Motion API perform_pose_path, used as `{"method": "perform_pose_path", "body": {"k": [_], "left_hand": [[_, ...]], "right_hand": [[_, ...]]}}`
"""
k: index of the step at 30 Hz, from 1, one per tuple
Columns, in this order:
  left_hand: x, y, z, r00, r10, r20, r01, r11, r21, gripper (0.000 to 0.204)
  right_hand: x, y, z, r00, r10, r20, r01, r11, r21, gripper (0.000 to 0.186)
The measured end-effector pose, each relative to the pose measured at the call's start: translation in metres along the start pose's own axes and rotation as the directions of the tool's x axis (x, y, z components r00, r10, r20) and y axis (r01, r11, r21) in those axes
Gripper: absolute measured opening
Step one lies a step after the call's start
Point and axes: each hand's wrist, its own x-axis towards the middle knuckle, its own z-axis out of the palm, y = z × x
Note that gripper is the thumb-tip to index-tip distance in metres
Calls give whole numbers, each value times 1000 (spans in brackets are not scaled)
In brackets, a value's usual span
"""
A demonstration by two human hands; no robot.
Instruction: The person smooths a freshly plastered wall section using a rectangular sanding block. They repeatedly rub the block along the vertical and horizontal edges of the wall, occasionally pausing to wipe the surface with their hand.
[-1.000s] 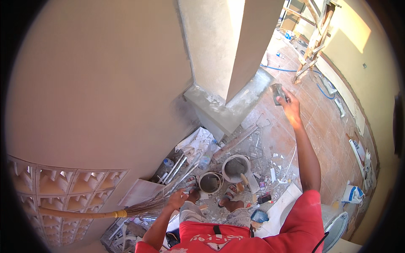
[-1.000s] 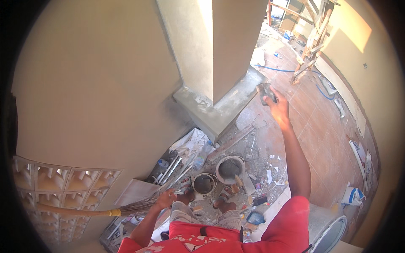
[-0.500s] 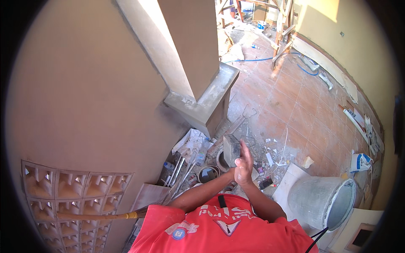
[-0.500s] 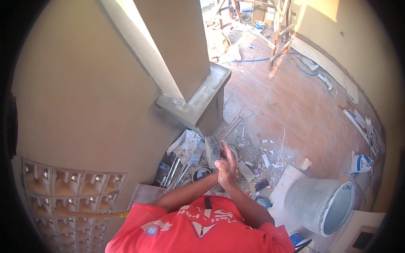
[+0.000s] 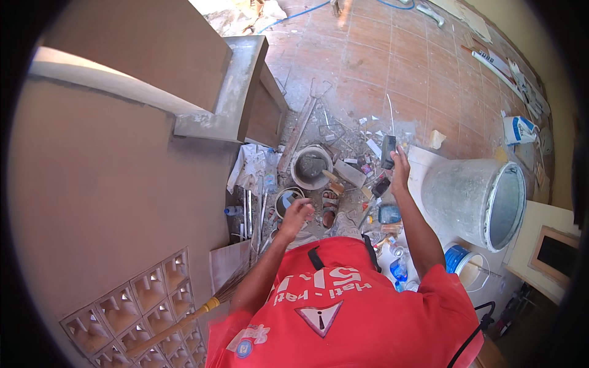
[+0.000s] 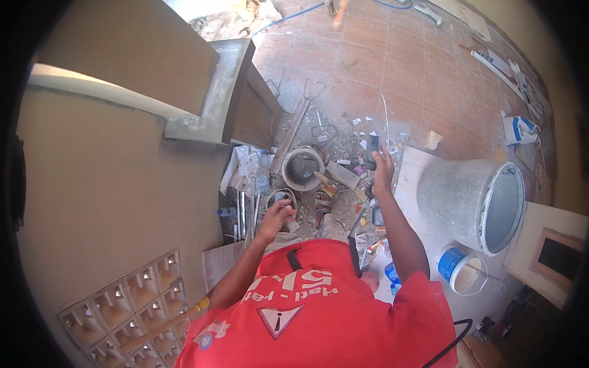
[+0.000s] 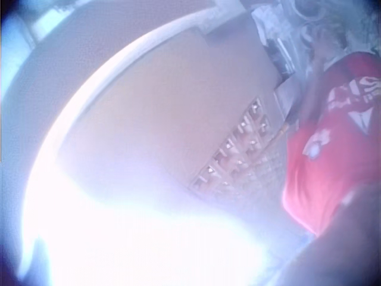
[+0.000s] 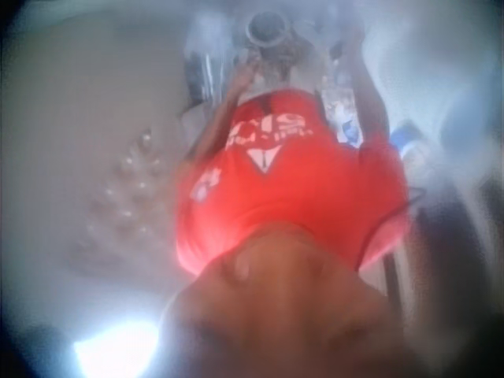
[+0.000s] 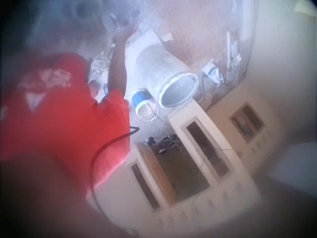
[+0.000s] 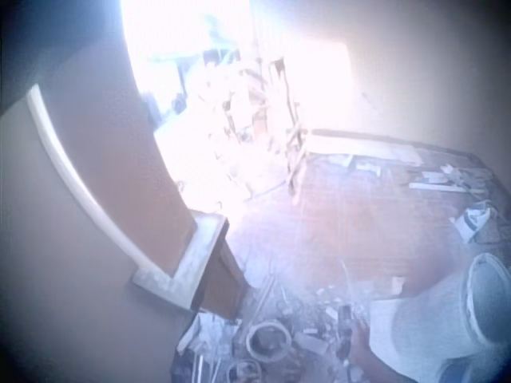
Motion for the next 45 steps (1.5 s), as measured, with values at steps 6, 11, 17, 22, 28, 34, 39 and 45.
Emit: {"method": "perform_pose_path", "body": {"k": [6, 11, 17, 22, 28, 34, 39, 45], "left_hand": [[-75, -102, -127, 738, -386, -554, 388, 914, -120, 38], [-107, -132, -160, 574, -521, -632, 516, 829, -215, 35], [-63, -127, -134, 660, -565, -495, 610, 788, -87, 35], [-1, -115, -99, 821, -476, -315, 518, 853, 63, 36], [84, -97, -74, 793, -534, -294, 595, 782, 184, 32], [210, -58, -43, 888, -415, -197, 453, 865, 218, 34], [320, 16, 14, 954, -254, -161, 271, 959, 89, 28], [412, 148, 97, 991, -118, -68, 115, 992, -47, 32]], "right_hand": [[20, 109, -192, 918, 301, -259, -364, 898, -248, 69], [-23, 167, -261, 857, 387, -340, -506, 755, -416, 72], [-43, 130, -217, 880, 452, -148, -474, 811, -343, 66], [-32, 83, -190, 941, 322, -105, -336, 847, -412, 64], [-49, 57, -238, 926, 325, -192, -373, 866, -333, 61], [-86, 84, -305, 759, 410, -506, -438, 896, 70, 58], [45, 44, -254, 875, 396, -279, -256, 868, 426, 56], [237, -130, -47, 887, 26, 461, -120, 977, 176, 81]]}}
